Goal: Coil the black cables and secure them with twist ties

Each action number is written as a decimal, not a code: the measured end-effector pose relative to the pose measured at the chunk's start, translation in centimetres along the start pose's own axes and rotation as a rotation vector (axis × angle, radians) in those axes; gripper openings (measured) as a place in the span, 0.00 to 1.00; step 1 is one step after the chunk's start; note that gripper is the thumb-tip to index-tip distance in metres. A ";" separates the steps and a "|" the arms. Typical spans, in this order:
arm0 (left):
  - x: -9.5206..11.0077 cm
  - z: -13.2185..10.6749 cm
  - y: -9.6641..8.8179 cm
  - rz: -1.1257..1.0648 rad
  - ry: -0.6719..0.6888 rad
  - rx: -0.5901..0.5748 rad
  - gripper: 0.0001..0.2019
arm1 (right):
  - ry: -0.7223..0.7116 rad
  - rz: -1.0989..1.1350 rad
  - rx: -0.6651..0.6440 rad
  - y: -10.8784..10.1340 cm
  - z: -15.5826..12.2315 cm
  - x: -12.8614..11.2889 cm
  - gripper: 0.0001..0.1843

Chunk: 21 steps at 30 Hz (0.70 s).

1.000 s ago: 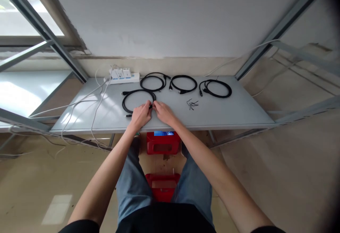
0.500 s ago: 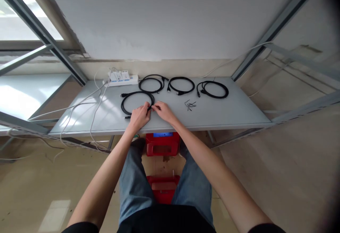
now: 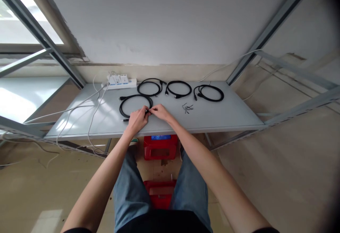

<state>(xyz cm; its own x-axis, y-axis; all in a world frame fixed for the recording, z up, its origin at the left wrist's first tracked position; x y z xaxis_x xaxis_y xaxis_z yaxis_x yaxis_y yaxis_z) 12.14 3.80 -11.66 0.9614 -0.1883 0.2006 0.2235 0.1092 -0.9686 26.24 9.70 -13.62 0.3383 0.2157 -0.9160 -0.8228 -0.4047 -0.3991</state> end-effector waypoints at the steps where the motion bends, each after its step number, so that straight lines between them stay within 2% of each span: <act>1: 0.0 0.0 0.0 0.000 -0.005 -0.001 0.17 | 0.014 0.035 -0.042 -0.2 0.2 -0.1 0.18; 4: -0.1 0.0 0.0 -0.001 -0.009 0.004 0.17 | 0.060 0.118 -0.126 -0.7 0.7 -0.3 0.17; 7: -0.2 0.0 0.1 -0.007 -0.007 0.012 0.17 | 0.098 0.153 -0.144 -0.9 1.1 -0.2 0.16; 10: -0.2 0.0 0.1 -0.014 -0.001 0.016 0.17 | 0.068 0.156 -0.139 -0.7 0.9 0.0 0.17; 12: -0.2 0.0 0.0 -0.012 0.003 0.019 0.16 | 0.017 0.131 -0.094 -0.6 0.4 0.1 0.19; 16: -0.1 0.0 -0.2 -0.009 -0.012 0.012 0.16 | -0.069 0.036 0.078 -0.4 -0.8 0.3 0.19; 21: 0.0 -0.1 -0.3 -0.001 -0.031 -0.008 0.16 | -0.102 -0.049 0.168 0.0 -1.2 0.3 0.16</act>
<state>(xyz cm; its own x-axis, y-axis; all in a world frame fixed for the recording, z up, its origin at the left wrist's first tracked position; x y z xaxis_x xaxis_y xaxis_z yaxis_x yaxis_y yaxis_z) 12.05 3.68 -11.34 0.9658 -0.1579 0.2058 0.2232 0.1015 -0.9695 26.92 8.72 -13.94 0.3388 0.3243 -0.8832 -0.8739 -0.2394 -0.4231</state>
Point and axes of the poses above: each hand's wrist, its own z-axis towards the middle knuckle, its own y-axis out of the palm, x = y × z, the point moved 5 cm from there along z, towards the middle knuckle, and after that the axes turned 1 degree about z, right-handed, at the moved point
